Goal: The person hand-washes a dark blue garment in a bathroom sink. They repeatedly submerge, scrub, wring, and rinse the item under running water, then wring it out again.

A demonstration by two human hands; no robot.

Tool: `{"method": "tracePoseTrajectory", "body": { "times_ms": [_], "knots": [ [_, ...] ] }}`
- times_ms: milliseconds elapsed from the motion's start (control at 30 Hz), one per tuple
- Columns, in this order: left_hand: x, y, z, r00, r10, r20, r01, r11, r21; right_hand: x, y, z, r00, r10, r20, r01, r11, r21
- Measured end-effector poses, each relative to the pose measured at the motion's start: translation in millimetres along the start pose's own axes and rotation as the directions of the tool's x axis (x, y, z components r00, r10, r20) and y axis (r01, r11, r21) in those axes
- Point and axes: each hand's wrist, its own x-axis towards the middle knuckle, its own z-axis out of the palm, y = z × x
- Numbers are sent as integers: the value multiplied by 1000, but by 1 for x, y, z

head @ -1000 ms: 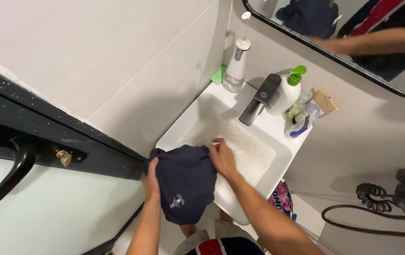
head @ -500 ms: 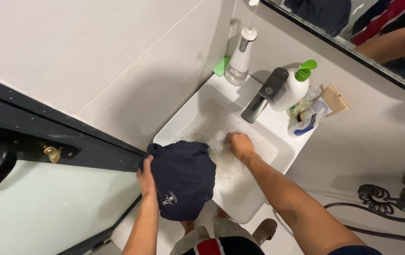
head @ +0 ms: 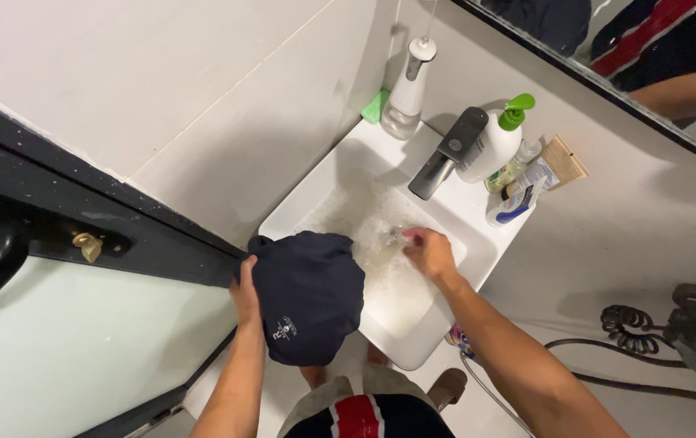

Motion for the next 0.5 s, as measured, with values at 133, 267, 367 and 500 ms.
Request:
{"method": "tracePoseTrajectory", "body": {
  "times_ms": [133, 267, 367, 500],
  "knots": [
    [2, 0, 3, 1000, -1, -27, 2, 1000, 20, 16, 3, 15, 991, -132, 7, 131, 974, -182],
    [-4, 9, 1, 995, -84, -54, 91, 988, 127, 32, -3, 37, 992, -128, -7, 121, 955, -272],
    [-12, 14, 2, 990, -129, -49, 135, 981, 137, 30, -7, 40, 996, -90, -16, 83, 964, -253],
    [-11, 17, 5, 996, -88, -35, 91, 991, 97, 29, -15, 36, 999, -28, 43, 39, 962, -271]
  ]
}}
